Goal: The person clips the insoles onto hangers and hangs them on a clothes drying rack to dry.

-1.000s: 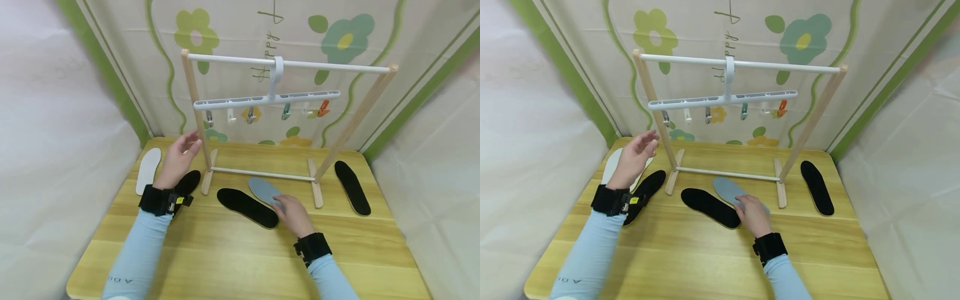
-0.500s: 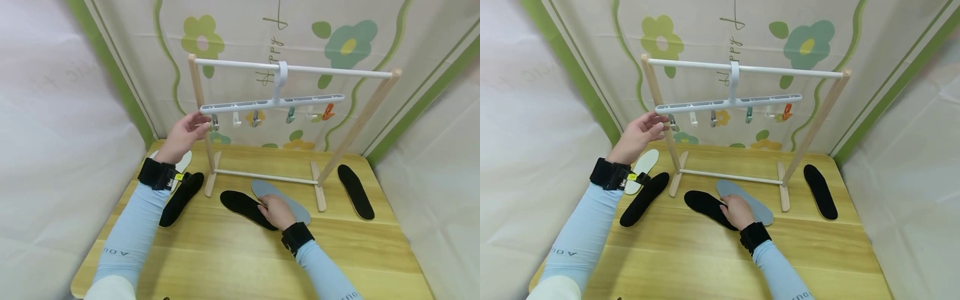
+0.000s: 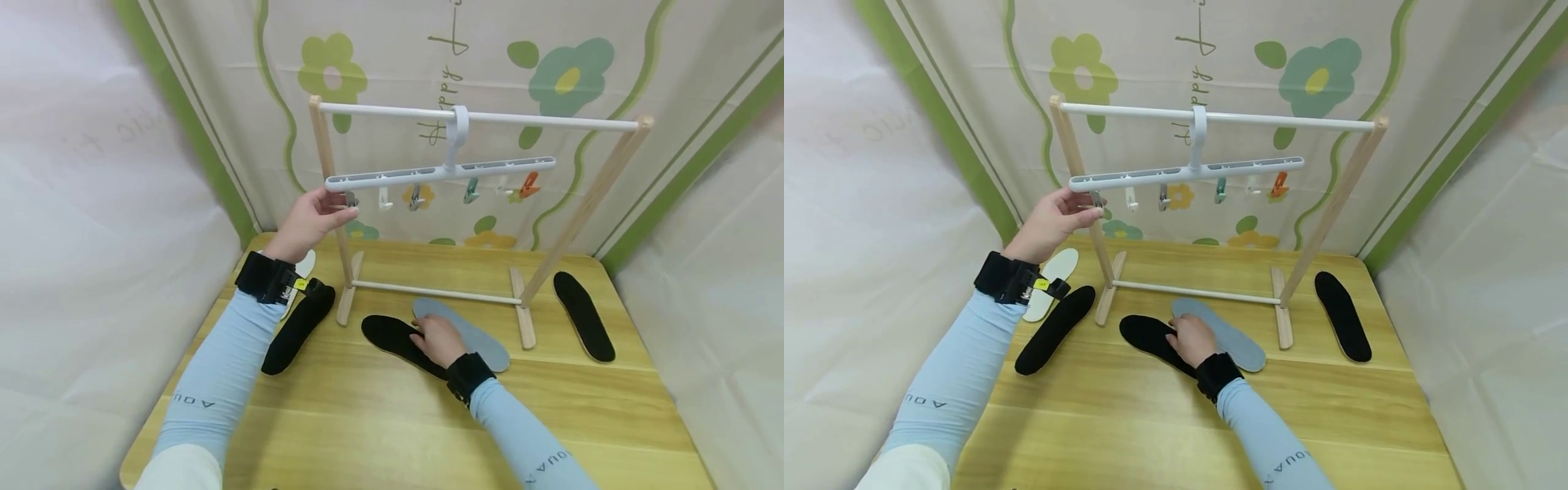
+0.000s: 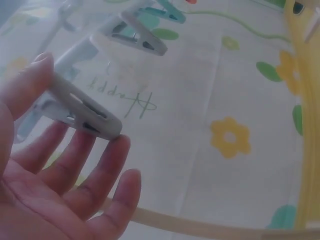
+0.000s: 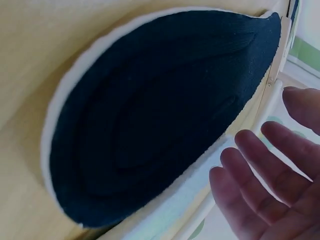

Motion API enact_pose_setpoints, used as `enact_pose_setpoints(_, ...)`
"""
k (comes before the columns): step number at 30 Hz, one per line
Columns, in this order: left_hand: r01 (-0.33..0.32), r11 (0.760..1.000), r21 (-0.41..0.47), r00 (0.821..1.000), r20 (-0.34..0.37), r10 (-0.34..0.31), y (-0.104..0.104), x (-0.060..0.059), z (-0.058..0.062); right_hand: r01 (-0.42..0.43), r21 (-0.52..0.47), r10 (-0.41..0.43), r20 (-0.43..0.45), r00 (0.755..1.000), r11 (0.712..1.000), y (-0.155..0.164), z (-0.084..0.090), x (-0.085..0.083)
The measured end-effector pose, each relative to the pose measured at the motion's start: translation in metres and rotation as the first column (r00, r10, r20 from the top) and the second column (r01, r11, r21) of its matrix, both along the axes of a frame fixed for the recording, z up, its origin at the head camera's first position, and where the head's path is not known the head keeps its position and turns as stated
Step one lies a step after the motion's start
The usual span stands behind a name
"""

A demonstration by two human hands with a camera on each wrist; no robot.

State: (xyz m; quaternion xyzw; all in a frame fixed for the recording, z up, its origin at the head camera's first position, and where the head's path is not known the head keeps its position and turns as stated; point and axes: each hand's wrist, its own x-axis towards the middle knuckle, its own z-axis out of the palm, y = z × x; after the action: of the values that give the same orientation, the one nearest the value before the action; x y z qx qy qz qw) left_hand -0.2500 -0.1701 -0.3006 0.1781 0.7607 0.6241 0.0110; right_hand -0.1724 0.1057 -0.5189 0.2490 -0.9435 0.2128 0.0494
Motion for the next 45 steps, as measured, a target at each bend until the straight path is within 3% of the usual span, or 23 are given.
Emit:
enact_pose_setpoints(12,-0.028,0.999,-0.019,0.999,-0.020,0.028,0.003,0.003,0.000,0.068,0.178,-0.081,0.066,0.995,0.982,-0.013,-0.005,0.001)
enact_pose_setpoints(17,-0.034,0.999,-0.017,0.999,-0.016,0.034,0.004,0.002,-0.001,0.087,0.183,-0.110,0.120,0.987,0.979,-0.015,-0.009,-0.001)
enact_pose_setpoints(26,-0.020,1.000,-0.015,1.000,0.003,0.020,0.004,0.004,0.001,0.101,0.077,-0.112,0.162,0.980,0.992,-0.015,0.001,-0.001)
enact_pose_setpoints(32,-0.031,0.999,-0.034,0.999,0.010,0.031,0.002,0.005,0.002,0.094,-0.086,-0.073,0.224,0.972,0.992,-0.011,0.030,-0.001)
enact_pose_setpoints(39,-0.056,0.998,-0.036,0.998,0.022,0.057,0.001,0.005,0.003,0.065,-0.181,-0.035,0.166,0.985,0.981,-0.008,0.061,-0.004)
enact_pose_setpoints(45,-0.042,0.999,-0.010,0.999,0.031,0.042,0.000,0.003,0.002,0.058,-0.288,-0.020,0.134,0.991,0.956,-0.013,0.089,-0.004)
